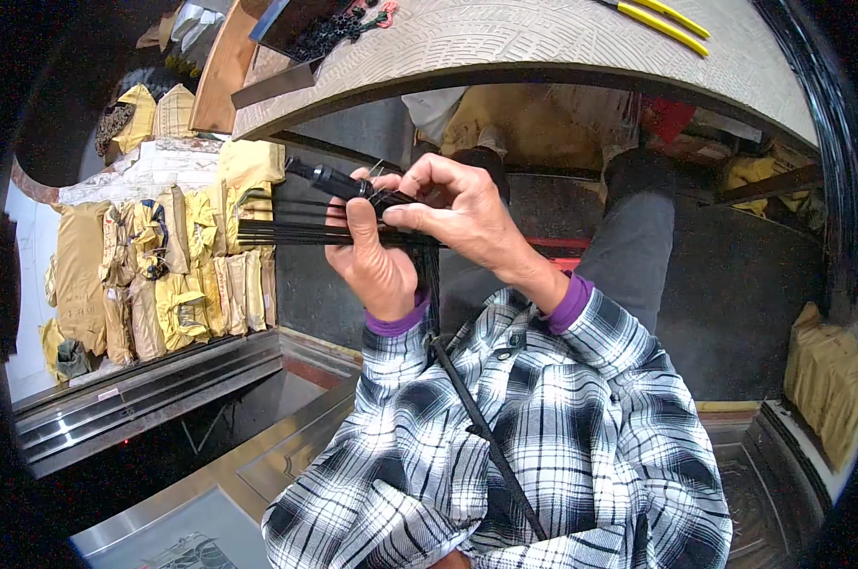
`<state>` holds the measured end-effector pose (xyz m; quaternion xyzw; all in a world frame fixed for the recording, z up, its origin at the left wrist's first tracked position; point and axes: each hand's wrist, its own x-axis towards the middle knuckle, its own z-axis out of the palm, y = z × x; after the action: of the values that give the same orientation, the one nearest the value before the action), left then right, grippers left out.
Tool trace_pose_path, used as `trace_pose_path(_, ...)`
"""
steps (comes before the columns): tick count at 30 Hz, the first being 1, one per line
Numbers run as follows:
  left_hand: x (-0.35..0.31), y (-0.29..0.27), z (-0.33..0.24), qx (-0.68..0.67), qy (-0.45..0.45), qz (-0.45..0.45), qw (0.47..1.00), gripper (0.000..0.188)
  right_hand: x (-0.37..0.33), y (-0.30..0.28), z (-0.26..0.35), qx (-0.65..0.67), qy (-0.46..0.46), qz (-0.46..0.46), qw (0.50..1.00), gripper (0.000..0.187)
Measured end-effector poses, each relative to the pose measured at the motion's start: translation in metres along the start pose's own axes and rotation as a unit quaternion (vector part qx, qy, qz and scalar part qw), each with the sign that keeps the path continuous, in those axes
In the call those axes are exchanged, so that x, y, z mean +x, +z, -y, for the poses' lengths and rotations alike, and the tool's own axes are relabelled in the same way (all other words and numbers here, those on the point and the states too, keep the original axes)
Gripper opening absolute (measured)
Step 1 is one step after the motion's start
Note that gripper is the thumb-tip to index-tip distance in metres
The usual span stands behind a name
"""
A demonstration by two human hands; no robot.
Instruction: Inserting bundles of black wires into a circular plastic connector and securing them using a hammer and pliers.
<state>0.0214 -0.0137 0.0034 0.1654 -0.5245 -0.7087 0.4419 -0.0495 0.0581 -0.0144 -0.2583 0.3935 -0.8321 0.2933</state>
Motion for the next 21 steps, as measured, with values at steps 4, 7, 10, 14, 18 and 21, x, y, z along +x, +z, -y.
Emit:
trace_pose_path(4,0.001,-0.010,-0.003,-0.065,-0.042,0.009,0.997,0.022,-0.002,0.000,0.001,-0.123,-0.027,0.000,0.992,0.012)
trace_pose_path(7,0.001,-0.010,-0.003,-0.079,-0.056,0.024,0.995,0.024,-0.002,0.001,0.000,-0.187,-0.079,-0.020,0.979,0.014)
trace_pose_path(10,0.001,-0.008,0.000,-0.040,-0.024,0.025,0.999,0.025,0.002,-0.003,0.001,-0.184,-0.032,-0.011,0.982,0.014)
trace_pose_path(14,0.001,-0.008,0.004,0.005,0.027,0.008,1.000,0.028,0.009,-0.011,0.006,-0.067,0.096,0.049,0.992,0.011)
trace_pose_path(18,-0.001,-0.002,0.005,-0.006,0.033,0.012,0.999,0.028,0.007,-0.012,0.003,-0.077,0.051,0.039,0.995,0.010)
trace_pose_path(21,-0.001,-0.006,0.003,-0.021,0.015,-0.002,1.000,0.029,-0.001,0.001,0.005,-0.112,0.038,-0.003,0.993,0.011)
